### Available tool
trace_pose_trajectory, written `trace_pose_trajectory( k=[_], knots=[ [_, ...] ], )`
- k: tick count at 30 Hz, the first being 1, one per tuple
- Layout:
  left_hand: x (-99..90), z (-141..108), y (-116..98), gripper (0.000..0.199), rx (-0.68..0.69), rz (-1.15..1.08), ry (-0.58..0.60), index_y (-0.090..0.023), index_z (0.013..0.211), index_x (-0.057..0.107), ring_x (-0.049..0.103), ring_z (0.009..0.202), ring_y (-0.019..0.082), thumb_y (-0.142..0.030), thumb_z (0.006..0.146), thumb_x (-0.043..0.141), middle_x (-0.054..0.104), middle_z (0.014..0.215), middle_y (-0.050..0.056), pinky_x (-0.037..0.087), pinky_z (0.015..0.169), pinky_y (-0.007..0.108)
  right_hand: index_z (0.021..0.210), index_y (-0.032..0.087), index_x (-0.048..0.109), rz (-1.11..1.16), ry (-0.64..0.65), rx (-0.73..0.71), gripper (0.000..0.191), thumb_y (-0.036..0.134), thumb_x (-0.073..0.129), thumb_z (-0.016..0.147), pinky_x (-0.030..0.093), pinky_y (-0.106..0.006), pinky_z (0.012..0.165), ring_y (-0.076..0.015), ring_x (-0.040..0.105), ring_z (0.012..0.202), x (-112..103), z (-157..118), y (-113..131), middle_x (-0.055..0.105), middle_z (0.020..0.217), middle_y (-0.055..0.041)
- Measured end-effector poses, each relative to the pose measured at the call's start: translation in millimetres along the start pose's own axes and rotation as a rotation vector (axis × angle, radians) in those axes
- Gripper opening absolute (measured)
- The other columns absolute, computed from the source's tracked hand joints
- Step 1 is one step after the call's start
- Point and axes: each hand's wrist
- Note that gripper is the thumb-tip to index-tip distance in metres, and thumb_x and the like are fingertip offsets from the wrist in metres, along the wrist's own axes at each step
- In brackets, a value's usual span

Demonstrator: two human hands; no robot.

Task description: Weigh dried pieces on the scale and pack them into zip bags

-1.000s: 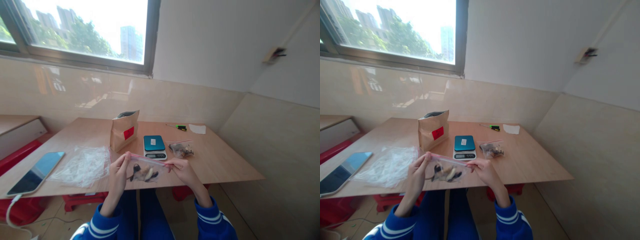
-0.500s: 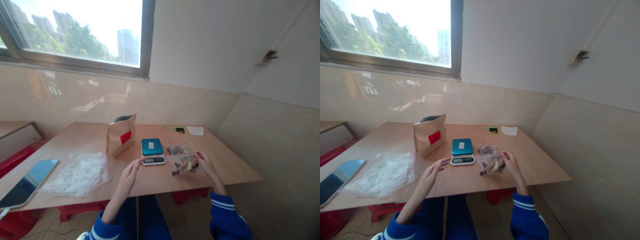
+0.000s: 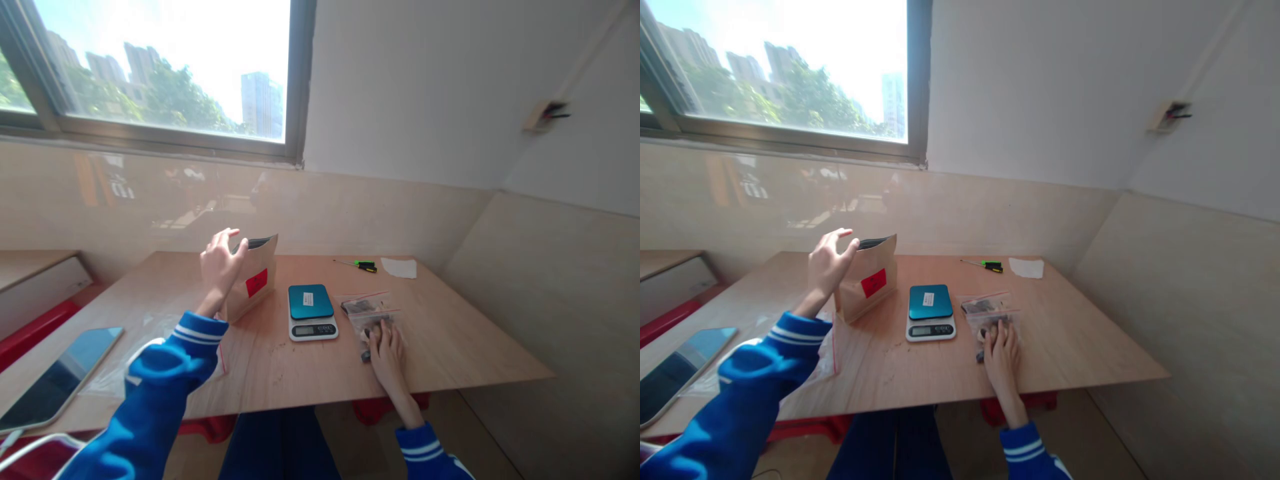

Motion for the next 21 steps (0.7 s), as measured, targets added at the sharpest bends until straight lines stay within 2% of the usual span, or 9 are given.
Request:
trace_pose_trajectory(
  k=[3,5,7,10,11,13,15,19,21],
  knots=[
    [6.8,20,9,0.048,-0.091,-0.037,0.201,-0.011,0.115,0.064,0.053,0.123,0.035,-0.041,0.078,0.056,0.062,0.127,0.019,0.037,0.105,0.050,0.130,0.005,0.049,0.006,0.035,0.045,0.059,0.046,0.030,0.092,0.030,-0.067,0.099,-0.0427,0.041,0.129,-2,17,14,0.048,0.133,-0.0315],
    [5.6,17,14,0.047,-0.075,-0.091,0.281,-0.011,0.112,0.066,0.060,0.115,0.032,-0.041,0.078,0.054,0.068,0.119,0.016,0.044,0.099,0.045,0.126,0.003,0.051,0.053,0.008,0.045,0.056,0.045,0.034,0.092,0.027,-0.072,0.098,-0.0443,0.042,0.128,-16,32,40,0.050,0.129,-0.0337],
    [2.9,5,15,0.045,-0.054,-0.196,0.397,-0.014,0.112,0.068,0.066,0.106,0.027,-0.040,0.079,0.052,0.072,0.112,0.011,0.050,0.093,0.038,0.125,0.009,0.053,0.211,0.003,-0.126,0.048,0.041,0.036,0.094,0.032,-0.064,0.102,-0.0374,0.043,0.129,-37,45,82,0.052,0.130,-0.0275],
    [1.3,-18,7,0.043,-0.012,-0.349,0.517,-0.013,0.110,0.070,0.069,0.100,0.025,-0.036,0.078,0.052,0.074,0.108,0.009,0.052,0.089,0.035,0.128,0.020,0.052,0.523,0.191,-0.521,0.037,0.029,0.031,0.099,0.037,-0.043,0.109,-0.0212,0.046,0.130,-66,56,161,0.053,0.136,-0.0127],
    [1.6,-25,4,0.042,0.002,-0.349,0.500,-0.013,0.109,0.071,0.069,0.099,0.025,-0.035,0.079,0.052,0.074,0.107,0.009,0.052,0.089,0.035,0.130,0.021,0.051,0.562,0.244,-0.627,0.037,0.025,0.030,0.099,0.036,-0.040,0.111,-0.0190,0.045,0.131,-73,57,185,0.052,0.138,-0.0105],
    [2.3,-35,-1,0.039,0.016,-0.307,0.432,-0.014,0.108,0.071,0.069,0.100,0.025,-0.033,0.081,0.051,0.074,0.107,0.009,0.051,0.091,0.036,0.129,0.017,0.052,0.533,0.270,-0.778,0.038,0.021,0.030,0.099,0.035,-0.039,0.112,-0.0200,0.044,0.131,-78,57,223,0.053,0.137,-0.0123],
    [2.1,-42,-1,0.040,0.001,-0.260,0.348,-0.014,0.113,0.069,0.067,0.103,0.026,-0.031,0.085,0.047,0.072,0.112,0.011,0.050,0.093,0.039,0.121,0.013,0.057,0.450,0.279,-0.850,0.035,0.017,0.033,0.097,0.039,-0.040,0.107,-0.0233,0.051,0.123,-77,52,243,0.060,0.127,-0.0152],
    [1.7,-64,13,0.042,0.020,-0.185,0.231,-0.015,0.124,0.061,0.068,0.099,0.025,-0.030,0.091,0.039,0.071,0.114,0.012,0.052,0.089,0.039,0.088,0.015,0.064,0.303,0.424,-0.857,0.022,0.013,0.042,0.092,0.051,-0.033,0.079,-0.0221,0.064,0.087,-70,37,250,0.069,0.086,-0.0105],
    [3.5,-81,21,0.042,0.071,-0.183,0.230,-0.016,0.127,0.058,0.069,0.098,0.023,-0.029,0.092,0.039,0.071,0.113,0.010,0.053,0.087,0.037,0.085,0.014,0.063,0.256,0.474,-0.798,0.021,0.015,0.043,0.093,0.050,-0.031,0.067,-0.0221,0.066,0.073,-63,33,248,0.068,0.076,-0.0107]
  ],
)
Point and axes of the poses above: each hand's wrist, its own z-axis towards the middle knuckle, its own x-axis out of the palm, y = z × x
